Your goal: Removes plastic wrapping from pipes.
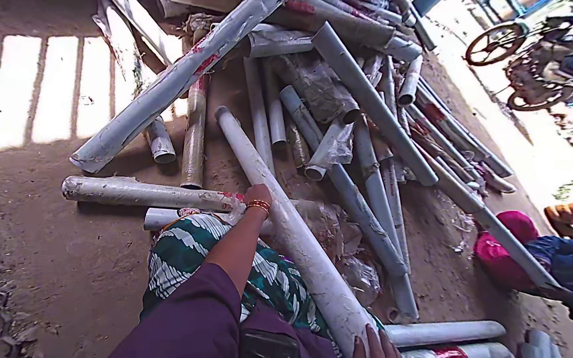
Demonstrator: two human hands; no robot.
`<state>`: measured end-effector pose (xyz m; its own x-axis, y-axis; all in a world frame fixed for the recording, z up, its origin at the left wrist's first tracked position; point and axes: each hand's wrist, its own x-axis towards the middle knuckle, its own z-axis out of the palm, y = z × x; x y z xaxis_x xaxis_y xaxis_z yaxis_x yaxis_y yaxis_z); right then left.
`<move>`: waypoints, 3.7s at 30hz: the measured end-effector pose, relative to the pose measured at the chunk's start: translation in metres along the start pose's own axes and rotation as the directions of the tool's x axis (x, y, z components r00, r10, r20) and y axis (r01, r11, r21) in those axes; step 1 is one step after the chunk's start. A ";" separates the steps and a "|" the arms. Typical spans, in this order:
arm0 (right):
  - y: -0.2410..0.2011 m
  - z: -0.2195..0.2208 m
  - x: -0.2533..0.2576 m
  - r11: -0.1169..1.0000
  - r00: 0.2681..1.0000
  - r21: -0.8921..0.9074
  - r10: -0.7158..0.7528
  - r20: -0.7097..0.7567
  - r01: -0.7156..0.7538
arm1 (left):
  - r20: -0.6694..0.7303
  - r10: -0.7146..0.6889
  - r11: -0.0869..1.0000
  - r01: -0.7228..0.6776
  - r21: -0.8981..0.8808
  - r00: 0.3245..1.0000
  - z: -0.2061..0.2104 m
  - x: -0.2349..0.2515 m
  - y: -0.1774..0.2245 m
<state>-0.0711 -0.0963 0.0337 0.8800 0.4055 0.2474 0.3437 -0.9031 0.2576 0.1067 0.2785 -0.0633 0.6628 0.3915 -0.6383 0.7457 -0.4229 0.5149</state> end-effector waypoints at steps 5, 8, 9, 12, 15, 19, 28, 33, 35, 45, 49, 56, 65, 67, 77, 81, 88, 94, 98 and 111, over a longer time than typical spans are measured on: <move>0.015 -0.006 0.019 0.984 0.986 0.133 0.104 0.127 -0.121 | 0.036 0.068 0.998 -0.068 0.001 0.997 0.007 -0.016 0.005; 0.026 -0.015 0.043 0.935 0.918 0.235 0.170 0.358 -0.265 | 0.035 0.155 0.986 -0.157 0.050 0.987 0.007 -0.021 0.013; 0.031 -0.021 0.052 0.905 0.866 0.262 0.187 0.464 -0.335 | 0.044 0.184 0.979 -0.187 0.078 0.982 0.008 -0.025 0.016; 0.050 -0.038 0.069 0.808 0.703 0.293 0.197 0.683 -0.511 | 0.086 0.270 0.943 -0.281 0.181 0.959 0.012 -0.034 0.019; 0.064 -0.054 0.074 0.815 0.658 0.264 0.178 0.732 -0.515 | 0.097 0.318 0.902 -0.332 0.275 0.943 0.007 -0.042 0.021; 0.097 -0.079 0.052 0.832 0.645 0.217 0.203 0.736 -0.510 | 0.069 0.412 0.876 -0.416 0.242 0.908 0.003 -0.063 0.028; 0.129 -0.094 0.000 0.668 0.633 0.336 0.261 0.729 -0.664 | 0.008 0.706 0.680 -0.680 0.274 0.708 0.037 -0.117 0.040; 0.119 -0.073 0.009 0.705 0.676 0.395 0.162 0.719 -0.589 | -0.022 0.670 0.701 -0.623 0.347 0.742 0.044 -0.133 0.033; 0.118 -0.066 0.019 0.746 0.663 0.381 0.106 0.741 -0.546 | -0.031 0.581 0.739 -0.511 0.439 0.814 0.042 -0.143 0.035; 0.155 -0.076 0.034 0.667 0.774 0.593 -0.039 0.632 -0.451 | 0.136 0.707 0.614 -0.699 0.368 0.693 0.059 -0.152 0.041; 0.198 -0.091 -0.010 0.516 0.872 0.708 0.207 0.443 -0.482 | 0.251 0.814 0.450 -0.842 0.299 0.524 0.072 -0.168 0.059; 0.186 -0.067 -0.100 0.331 0.834 0.766 0.219 0.506 -0.551 | 0.504 0.801 0.309 -0.944 0.112 0.322 0.126 -0.213 0.110; 0.118 -0.022 -0.125 0.696 0.831 0.677 0.508 -0.229 -0.239 | 0.319 0.947 0.048 -0.999 -0.002 0.045 0.160 -0.234 0.120; 0.114 -0.024 -0.132 0.788 0.861 0.600 0.394 -0.322 -0.136 | 0.290 0.950 0.092 -0.991 0.094 0.116 0.148 -0.228 0.117; 0.096 -0.027 -0.148 0.801 0.872 0.595 0.338 -0.355 -0.068 | 0.469 0.882 0.029 -0.998 0.063 0.055 0.126 -0.249 0.093; 0.099 -0.025 -0.143 0.753 0.863 0.651 0.391 -0.320 -0.099 | 0.509 0.844 -0.183 -0.983 -0.026 -0.170 0.123 -0.253 0.082; 0.099 -0.023 -0.141 0.741 0.859 0.661 0.410 -0.305 -0.119 | 0.487 0.845 -0.176 -0.975 -0.137 -0.221 0.137 -0.259 0.074; 0.098 -0.023 -0.140 0.720 0.853 0.682 0.431 -0.294 -0.128 | 0.524 0.842 -0.103 -0.991 -0.086 -0.132 0.144 -0.263 0.082; 0.099 -0.022 -0.138 0.706 0.850 0.694 0.446 -0.280 -0.142 | 0.493 0.870 0.008 -1.000 0.006 0.010 0.142 -0.266 0.082; 0.104 -0.020 -0.131 0.701 0.836 0.673 0.499 -0.227 -0.236 | 0.437 0.899 0.013 -0.997 -0.080 -0.024 0.143 -0.260 0.082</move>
<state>-0.1569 -0.2403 0.0471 0.8330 -0.0794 0.5476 0.2541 -0.8242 -0.5061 -0.0139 0.0253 0.0632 0.6251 -0.7465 0.2280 -0.6458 -0.3306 0.6882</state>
